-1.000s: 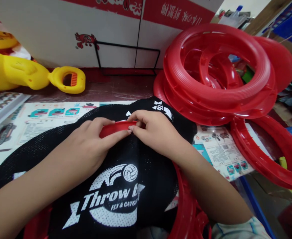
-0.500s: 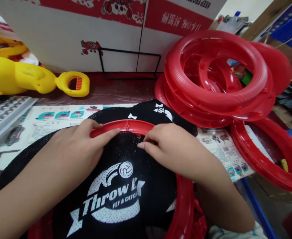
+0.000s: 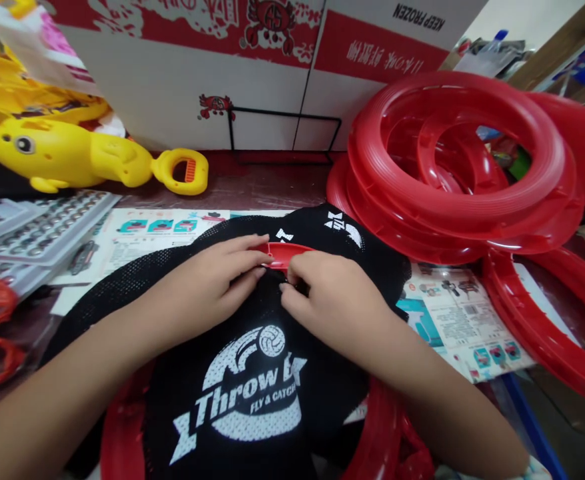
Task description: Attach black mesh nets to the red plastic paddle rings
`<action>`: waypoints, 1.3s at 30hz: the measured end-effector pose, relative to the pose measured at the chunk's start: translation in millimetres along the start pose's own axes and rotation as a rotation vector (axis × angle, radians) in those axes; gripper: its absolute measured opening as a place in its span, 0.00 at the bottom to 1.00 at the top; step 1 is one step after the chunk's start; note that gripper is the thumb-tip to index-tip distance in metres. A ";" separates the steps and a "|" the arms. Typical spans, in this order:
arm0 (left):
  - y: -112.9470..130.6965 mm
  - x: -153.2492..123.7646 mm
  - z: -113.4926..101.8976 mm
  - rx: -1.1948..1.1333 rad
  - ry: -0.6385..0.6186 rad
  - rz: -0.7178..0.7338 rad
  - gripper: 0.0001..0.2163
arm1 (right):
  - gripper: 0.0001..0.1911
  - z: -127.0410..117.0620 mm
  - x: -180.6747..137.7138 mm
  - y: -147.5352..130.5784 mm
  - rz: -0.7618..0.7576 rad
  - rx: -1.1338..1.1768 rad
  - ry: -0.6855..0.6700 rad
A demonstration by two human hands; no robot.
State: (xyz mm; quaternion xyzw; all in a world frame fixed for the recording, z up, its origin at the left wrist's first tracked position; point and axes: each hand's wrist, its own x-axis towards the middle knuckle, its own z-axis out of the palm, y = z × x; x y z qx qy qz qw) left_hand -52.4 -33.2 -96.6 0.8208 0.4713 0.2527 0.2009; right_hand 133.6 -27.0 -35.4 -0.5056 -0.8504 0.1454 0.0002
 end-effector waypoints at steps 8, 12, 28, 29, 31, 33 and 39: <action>4.9 -9.3 -11.1 -0.200 -0.081 -0.208 0.11 | 0.15 -1.1 3.4 9.8 -0.283 0.349 0.028; 5.8 -10.4 -7.6 -0.245 -0.020 -0.282 0.09 | 0.14 0.7 3.9 10.6 -0.351 0.202 0.053; 8.8 -7.2 0.7 -0.187 -0.002 -0.343 0.12 | 0.14 1.0 10.1 12.5 -0.265 0.091 0.055; 8.6 -7.2 0.7 -0.188 -0.006 -0.350 0.12 | 0.14 0.7 10.0 12.3 -0.255 0.080 0.044; 8.6 -7.0 0.9 -0.193 -0.010 -0.366 0.12 | 0.14 0.5 9.7 11.6 -0.239 0.046 0.019; 9.4 -6.2 1.3 -0.198 -0.016 -0.380 0.13 | 0.14 0.9 9.5 10.6 -0.226 0.003 0.003; 15.6 -1.0 1.7 -0.142 -0.007 -0.429 0.14 | 0.14 4.0 10.7 8.7 -0.216 0.012 0.001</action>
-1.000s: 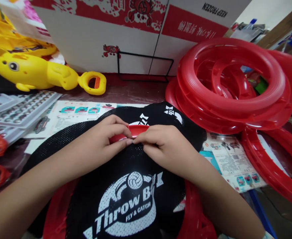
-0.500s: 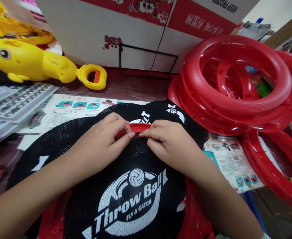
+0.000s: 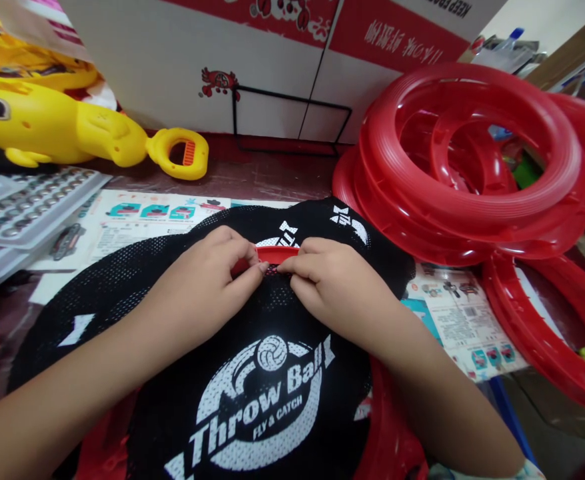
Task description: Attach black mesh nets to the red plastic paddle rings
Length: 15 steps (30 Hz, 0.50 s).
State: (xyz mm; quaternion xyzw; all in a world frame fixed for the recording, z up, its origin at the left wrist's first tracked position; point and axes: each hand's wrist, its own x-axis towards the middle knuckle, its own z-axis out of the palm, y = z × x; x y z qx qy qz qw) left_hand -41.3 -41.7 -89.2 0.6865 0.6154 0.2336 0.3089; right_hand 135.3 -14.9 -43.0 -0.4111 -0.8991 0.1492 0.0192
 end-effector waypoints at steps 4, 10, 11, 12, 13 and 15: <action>-2.2 -0.1 0.6 0.044 0.003 0.036 0.13 | 0.13 -3.5 0.3 3.2 0.040 0.144 0.003; -12.2 -5.5 5.8 0.103 0.022 0.388 0.15 | 0.09 -11.8 -1.8 19.7 0.242 0.503 -0.059; -12.8 -6.4 6.8 0.124 0.019 0.416 0.16 | 0.10 -12.0 -1.8 22.8 0.254 0.540 -0.082; -13.1 -7.2 7.6 0.140 0.011 0.432 0.16 | 0.10 -12.1 -1.7 25.4 0.258 0.569 -0.098; -13.4 -7.9 8.3 0.152 0.002 0.445 0.17 | 0.10 -12.0 -1.6 27.5 0.259 0.589 -0.107; -14.3 -9.1 9.3 0.177 0.001 0.471 0.17 | 0.11 -12.0 -1.1 30.0 0.257 0.605 -0.110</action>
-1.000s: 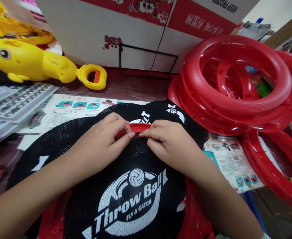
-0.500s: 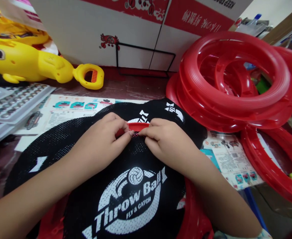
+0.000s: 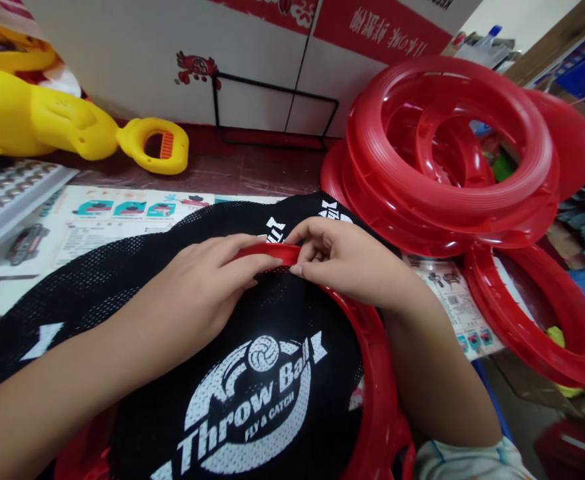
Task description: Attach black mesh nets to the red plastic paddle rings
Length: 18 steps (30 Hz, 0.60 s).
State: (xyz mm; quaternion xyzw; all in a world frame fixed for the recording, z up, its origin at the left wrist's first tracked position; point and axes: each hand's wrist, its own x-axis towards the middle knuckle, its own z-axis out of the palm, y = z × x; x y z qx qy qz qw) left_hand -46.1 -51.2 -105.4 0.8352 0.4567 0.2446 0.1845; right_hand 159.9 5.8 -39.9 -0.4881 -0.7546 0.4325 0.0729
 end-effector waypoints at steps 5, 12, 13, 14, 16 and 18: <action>-4.7 -4.4 4.1 0.049 -0.004 0.054 0.22 | 0.14 -0.9 0.4 -0.1 -0.027 -0.031 0.001; -7.1 -7.2 5.7 0.051 -0.046 0.017 0.24 | 0.12 0.3 2.7 5.9 -0.044 0.033 0.029; -6.9 -7.2 5.7 0.051 -0.048 0.014 0.24 | 0.12 0.4 3.1 6.6 -0.049 0.038 0.030; -6.8 -7.2 5.8 0.052 -0.047 0.010 0.24 | 0.12 0.5 3.4 6.9 -0.051 0.042 0.028; -7.1 -7.0 6.7 0.050 -0.039 0.008 0.24 | 0.12 1.0 3.8 6.5 -0.047 0.046 0.027; -8.2 -6.8 8.2 0.046 -0.022 0.018 0.23 | 0.11 1.8 3.9 5.2 -0.046 0.047 0.038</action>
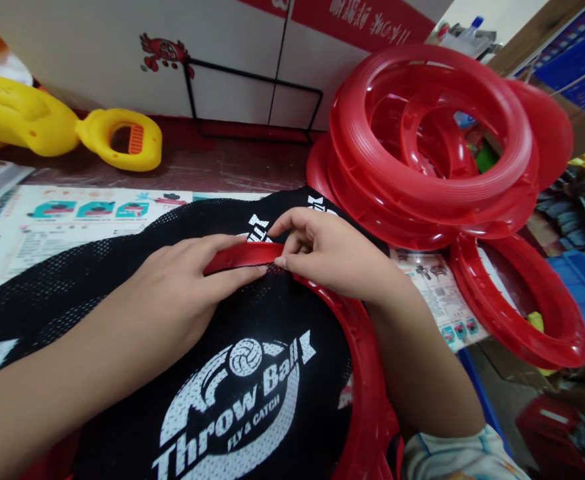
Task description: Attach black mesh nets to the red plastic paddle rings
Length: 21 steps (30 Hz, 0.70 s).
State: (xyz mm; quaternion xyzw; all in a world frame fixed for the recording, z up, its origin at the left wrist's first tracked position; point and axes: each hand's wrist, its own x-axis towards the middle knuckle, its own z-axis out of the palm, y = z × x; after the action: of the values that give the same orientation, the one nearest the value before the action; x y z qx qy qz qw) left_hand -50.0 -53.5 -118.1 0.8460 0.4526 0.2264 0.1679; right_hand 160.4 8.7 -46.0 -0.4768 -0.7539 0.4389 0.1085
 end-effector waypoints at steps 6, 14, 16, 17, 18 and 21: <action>-2.7 -1.1 2.9 0.010 0.039 0.022 0.22 | 0.12 4.9 1.6 -2.2 -0.014 0.005 0.057; -0.5 -0.9 1.9 0.030 0.021 -0.001 0.22 | 0.14 8.1 3.5 0.0 -0.049 -0.046 0.093; -0.7 -0.8 2.3 0.033 0.024 0.012 0.21 | 0.14 6.0 2.6 -0.9 -0.052 -0.055 0.063; -0.9 -1.0 2.4 0.040 0.023 0.016 0.21 | 0.14 4.7 2.1 -1.1 -0.053 -0.049 0.049; -0.9 -1.2 2.5 0.050 0.024 0.019 0.21 | 0.15 3.4 1.6 -1.1 -0.053 -0.040 0.039; -0.7 -2.2 2.6 0.093 0.020 0.019 0.22 | 0.14 0.7 0.8 0.6 -0.053 -0.016 0.026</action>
State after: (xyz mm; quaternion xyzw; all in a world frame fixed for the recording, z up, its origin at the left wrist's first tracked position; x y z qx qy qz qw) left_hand -50.1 -55.2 -121.0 0.8547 0.4565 0.2152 0.1218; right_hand 159.9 9.1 -47.1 -0.4632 -0.7682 0.4235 0.1262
